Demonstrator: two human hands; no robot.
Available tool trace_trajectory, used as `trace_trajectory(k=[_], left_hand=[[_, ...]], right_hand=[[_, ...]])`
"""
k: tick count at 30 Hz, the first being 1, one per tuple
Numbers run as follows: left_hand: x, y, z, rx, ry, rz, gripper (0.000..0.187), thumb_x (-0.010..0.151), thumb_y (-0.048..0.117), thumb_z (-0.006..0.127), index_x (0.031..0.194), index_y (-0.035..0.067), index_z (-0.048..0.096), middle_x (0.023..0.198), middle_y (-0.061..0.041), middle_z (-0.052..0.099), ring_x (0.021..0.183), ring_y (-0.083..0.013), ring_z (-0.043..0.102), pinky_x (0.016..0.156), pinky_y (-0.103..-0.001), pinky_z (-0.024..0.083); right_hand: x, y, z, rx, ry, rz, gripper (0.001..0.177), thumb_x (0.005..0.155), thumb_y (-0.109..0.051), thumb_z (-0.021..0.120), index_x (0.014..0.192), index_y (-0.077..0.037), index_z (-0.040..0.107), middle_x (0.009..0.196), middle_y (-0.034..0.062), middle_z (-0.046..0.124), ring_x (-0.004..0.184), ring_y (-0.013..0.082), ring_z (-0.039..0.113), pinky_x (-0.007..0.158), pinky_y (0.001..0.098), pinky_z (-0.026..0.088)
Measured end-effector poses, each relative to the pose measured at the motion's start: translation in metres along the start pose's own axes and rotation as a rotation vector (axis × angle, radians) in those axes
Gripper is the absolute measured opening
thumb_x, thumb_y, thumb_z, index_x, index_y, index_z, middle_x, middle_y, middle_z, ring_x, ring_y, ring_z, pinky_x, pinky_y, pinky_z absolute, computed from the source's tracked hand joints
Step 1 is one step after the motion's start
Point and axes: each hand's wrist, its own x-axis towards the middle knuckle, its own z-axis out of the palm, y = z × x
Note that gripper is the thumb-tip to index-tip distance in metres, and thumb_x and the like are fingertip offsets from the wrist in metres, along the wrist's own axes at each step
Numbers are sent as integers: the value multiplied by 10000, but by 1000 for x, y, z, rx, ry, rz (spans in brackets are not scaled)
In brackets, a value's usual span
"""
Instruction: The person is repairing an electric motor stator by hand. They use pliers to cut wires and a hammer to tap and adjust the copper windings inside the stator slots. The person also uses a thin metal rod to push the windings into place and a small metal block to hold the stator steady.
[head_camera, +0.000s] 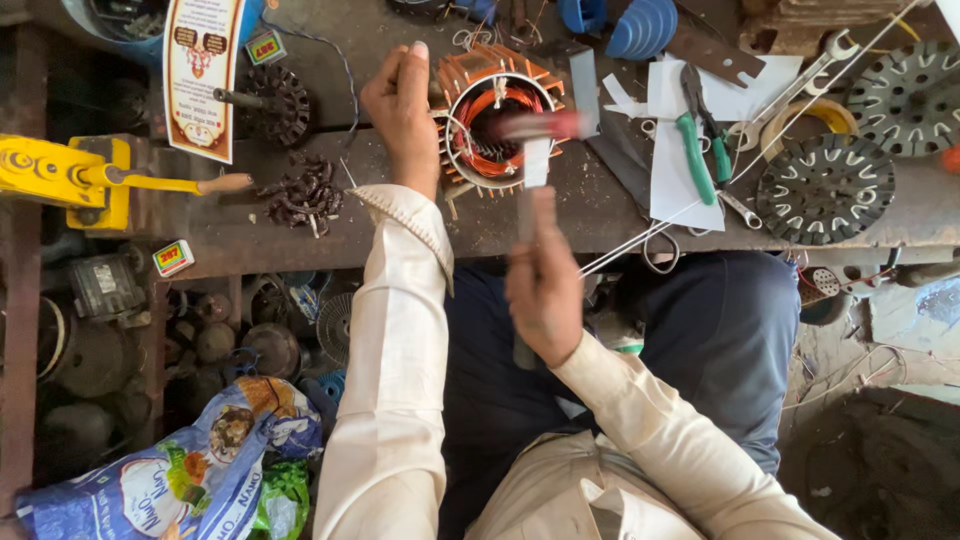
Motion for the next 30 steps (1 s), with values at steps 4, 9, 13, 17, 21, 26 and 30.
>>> trace_trajectory(k=[4, 9, 13, 17, 21, 26, 30], left_hand=[[5, -3, 1, -55, -29, 52, 428, 1039, 130, 641, 681, 60, 416, 669, 59, 373, 628, -66, 306, 590, -318, 230], [5, 2, 0, -36, -20, 7, 406, 1035, 139, 632, 688, 61, 436, 656, 64, 389, 612, -66, 327, 566, -316, 235], [5, 3, 3, -47, -24, 23, 400, 1042, 147, 632, 701, 66, 439, 657, 73, 375, 612, -62, 315, 564, -314, 224], [4, 0, -1, -82, -36, -2, 413, 1047, 152, 631, 700, 64, 425, 658, 72, 374, 618, -59, 290, 568, -308, 218], [6, -4, 4, -123, -29, 35, 396, 1043, 148, 637, 726, 44, 424, 693, 59, 388, 659, -68, 329, 603, -317, 259], [9, -9, 6, -70, -25, 32, 394, 1043, 163, 628, 720, 45, 434, 679, 61, 388, 651, -60, 341, 590, -308, 267], [12, -8, 6, -79, -32, 2, 421, 1045, 174, 629, 705, 59, 409, 663, 59, 370, 632, -65, 324, 577, -310, 252]], right_hand=[[2, -2, -4, 137, -18, 110, 615, 1027, 26, 452, 1624, -76, 348, 926, 16, 583, 579, 52, 542, 514, 229, 489], [5, 0, -5, 125, -54, 131, 614, 1035, 24, 458, 1624, -89, 325, 915, 26, 604, 574, 69, 558, 506, 224, 492], [12, 1, -20, 281, -212, 240, 644, 1033, 22, 424, 1641, -107, 260, 903, 39, 579, 552, 83, 556, 479, 238, 490], [20, -2, -55, 319, -171, 140, 600, 1076, 16, 385, 1653, -91, 263, 1031, 60, 623, 637, 101, 600, 564, 246, 528], [25, -5, -67, 114, -248, 176, 650, 1034, 35, 400, 1658, -98, 278, 975, 80, 608, 615, 103, 567, 541, 242, 501], [32, 12, -87, 31, -226, 159, 440, 1056, 25, 421, 1491, -45, 414, 938, 78, 645, 600, 104, 597, 511, 238, 500], [32, 9, -80, -57, -321, 238, 466, 1010, 35, 444, 1468, -51, 445, 904, 73, 651, 555, 112, 596, 486, 248, 514]])
